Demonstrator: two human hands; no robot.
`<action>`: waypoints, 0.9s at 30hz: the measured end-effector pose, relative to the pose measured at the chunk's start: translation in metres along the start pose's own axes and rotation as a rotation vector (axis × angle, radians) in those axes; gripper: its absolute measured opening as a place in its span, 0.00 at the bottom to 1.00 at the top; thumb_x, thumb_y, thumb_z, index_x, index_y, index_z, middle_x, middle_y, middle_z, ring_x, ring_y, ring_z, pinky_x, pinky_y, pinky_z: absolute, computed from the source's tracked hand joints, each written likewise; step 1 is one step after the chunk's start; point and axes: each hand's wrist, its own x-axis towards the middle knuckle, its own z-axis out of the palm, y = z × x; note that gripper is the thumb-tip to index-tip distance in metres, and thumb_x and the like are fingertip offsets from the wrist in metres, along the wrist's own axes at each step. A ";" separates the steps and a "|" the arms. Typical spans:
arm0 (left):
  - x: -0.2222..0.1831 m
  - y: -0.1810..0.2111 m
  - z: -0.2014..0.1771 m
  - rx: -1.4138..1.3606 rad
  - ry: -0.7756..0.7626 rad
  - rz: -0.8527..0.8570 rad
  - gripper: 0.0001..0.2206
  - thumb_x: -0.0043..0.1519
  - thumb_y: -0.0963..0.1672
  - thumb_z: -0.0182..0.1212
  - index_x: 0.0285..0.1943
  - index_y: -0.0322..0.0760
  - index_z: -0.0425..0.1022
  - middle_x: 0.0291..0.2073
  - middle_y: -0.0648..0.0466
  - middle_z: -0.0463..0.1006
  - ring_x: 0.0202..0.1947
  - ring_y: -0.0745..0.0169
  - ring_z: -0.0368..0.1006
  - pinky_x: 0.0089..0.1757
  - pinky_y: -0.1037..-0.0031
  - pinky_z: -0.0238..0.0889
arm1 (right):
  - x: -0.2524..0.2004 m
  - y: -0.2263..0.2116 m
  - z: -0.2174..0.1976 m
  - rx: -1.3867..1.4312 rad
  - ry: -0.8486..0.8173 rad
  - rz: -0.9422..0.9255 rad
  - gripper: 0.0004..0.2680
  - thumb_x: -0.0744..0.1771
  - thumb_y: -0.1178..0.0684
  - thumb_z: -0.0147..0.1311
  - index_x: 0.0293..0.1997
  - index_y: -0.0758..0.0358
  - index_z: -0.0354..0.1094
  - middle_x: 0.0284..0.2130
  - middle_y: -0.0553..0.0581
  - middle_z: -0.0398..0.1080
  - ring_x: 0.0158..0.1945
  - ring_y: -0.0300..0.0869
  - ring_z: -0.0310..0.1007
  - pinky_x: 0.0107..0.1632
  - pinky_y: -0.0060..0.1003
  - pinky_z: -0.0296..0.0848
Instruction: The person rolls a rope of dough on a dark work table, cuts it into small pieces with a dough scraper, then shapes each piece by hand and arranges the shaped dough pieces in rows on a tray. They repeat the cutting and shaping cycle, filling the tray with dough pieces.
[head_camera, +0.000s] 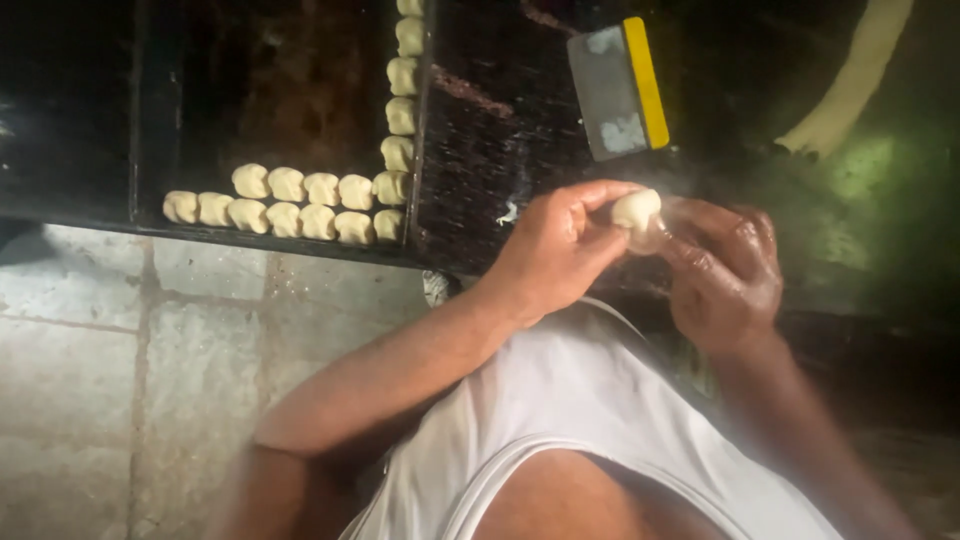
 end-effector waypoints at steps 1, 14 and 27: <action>0.000 -0.001 -0.002 -0.097 0.052 -0.109 0.17 0.62 0.39 0.61 0.62 0.31 0.78 0.40 0.50 0.86 0.37 0.69 0.79 0.39 0.79 0.73 | 0.003 -0.005 0.002 -0.056 -0.012 -0.025 0.08 0.61 0.69 0.57 0.40 0.69 0.76 0.43 0.69 0.75 0.47 0.58 0.77 0.47 0.50 0.73; 0.012 -0.032 -0.037 -0.235 0.132 -0.040 0.17 0.62 0.36 0.62 0.61 0.27 0.74 0.45 0.50 0.83 0.44 0.68 0.81 0.48 0.76 0.77 | -0.081 0.177 -0.025 -0.385 -0.182 0.228 0.06 0.69 0.64 0.52 0.50 0.65 0.71 0.48 0.63 0.76 0.52 0.52 0.75 0.58 0.46 0.75; 0.028 -0.026 0.020 -0.181 0.199 0.054 0.15 0.63 0.37 0.63 0.59 0.27 0.75 0.43 0.51 0.84 0.41 0.70 0.81 0.44 0.78 0.76 | -0.011 0.059 -0.039 0.605 -0.570 0.867 0.07 0.65 0.55 0.62 0.46 0.58 0.74 0.43 0.55 0.80 0.47 0.39 0.80 0.52 0.36 0.77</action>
